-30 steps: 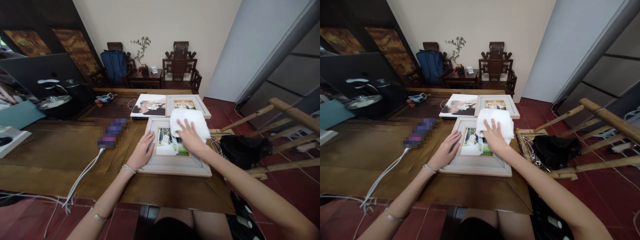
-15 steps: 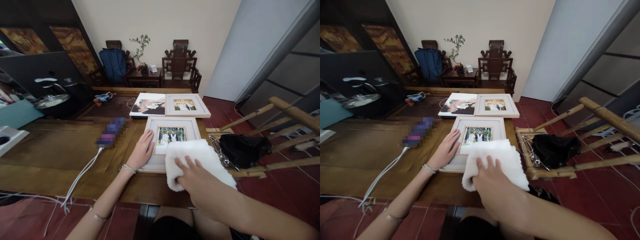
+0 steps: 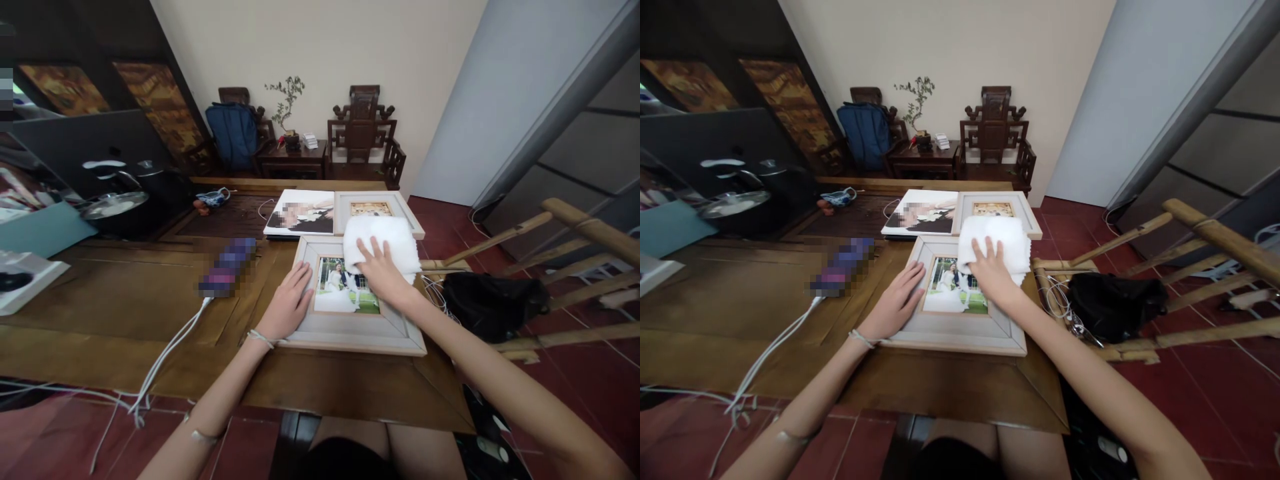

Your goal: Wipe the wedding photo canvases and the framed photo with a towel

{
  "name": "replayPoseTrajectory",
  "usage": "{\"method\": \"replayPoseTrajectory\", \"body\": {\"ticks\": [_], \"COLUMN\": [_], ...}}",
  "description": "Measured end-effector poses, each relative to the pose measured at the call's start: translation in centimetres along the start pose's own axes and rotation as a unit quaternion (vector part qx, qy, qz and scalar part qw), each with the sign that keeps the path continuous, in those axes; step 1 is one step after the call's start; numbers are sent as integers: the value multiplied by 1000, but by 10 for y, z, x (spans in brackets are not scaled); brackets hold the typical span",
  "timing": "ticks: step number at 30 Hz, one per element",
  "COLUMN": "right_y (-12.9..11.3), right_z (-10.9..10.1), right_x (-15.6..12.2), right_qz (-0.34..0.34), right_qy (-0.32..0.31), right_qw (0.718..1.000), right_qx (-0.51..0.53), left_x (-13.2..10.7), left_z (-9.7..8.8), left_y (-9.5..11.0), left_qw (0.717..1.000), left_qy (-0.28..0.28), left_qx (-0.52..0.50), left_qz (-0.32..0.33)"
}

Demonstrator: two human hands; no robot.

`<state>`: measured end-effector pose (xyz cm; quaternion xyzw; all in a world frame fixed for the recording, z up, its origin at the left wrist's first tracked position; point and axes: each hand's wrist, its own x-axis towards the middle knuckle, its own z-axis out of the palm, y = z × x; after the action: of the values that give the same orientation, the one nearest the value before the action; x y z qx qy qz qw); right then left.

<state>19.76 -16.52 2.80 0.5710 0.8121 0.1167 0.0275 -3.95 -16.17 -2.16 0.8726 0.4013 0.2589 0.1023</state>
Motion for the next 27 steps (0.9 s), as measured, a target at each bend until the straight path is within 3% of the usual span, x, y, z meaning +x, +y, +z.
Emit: {"method": "replayPoseTrajectory", "body": {"ticks": [3, 8, 11, 15, 19, 22, 25, 27], "right_y": [-18, -47, -58, -54, -21, 5, 12, 4], "right_z": [-18, -65, -76, -53, -17, -3, 1, 0], "right_x": [-28, -94, -113, -92, -42, -9, 1, -8], "right_qz": [-35, -117, -154, -122, -42, -18, -21, -34], "right_qy": [-59, -169, -175, -135, -36, 16, 28, 8], "right_qw": [997, 974, 964, 972, 993, 998, 999, 999], "right_qx": [18, 94, 128, 150, 105, 57, 24, 13], "left_x": [0, 0, 1, 1, 1, 1, 1, 0], "left_z": [1, 1, 0, -1, -1, -2, -1, 0], "left_y": [0, 3, 4, 3, 2, 2, 1, 0], "left_qw": [1000, 1000, 1000, 1000, 1000, 1000, 1000, 1000], "left_qy": [7, 8, 4, 9, 6, -1, 1, 6], "left_qx": [-2, 4, 7, -1, -4, -3, -5, -9], "left_qz": [-2, -10, -8, 1, 3, -1, -1, 1]}}
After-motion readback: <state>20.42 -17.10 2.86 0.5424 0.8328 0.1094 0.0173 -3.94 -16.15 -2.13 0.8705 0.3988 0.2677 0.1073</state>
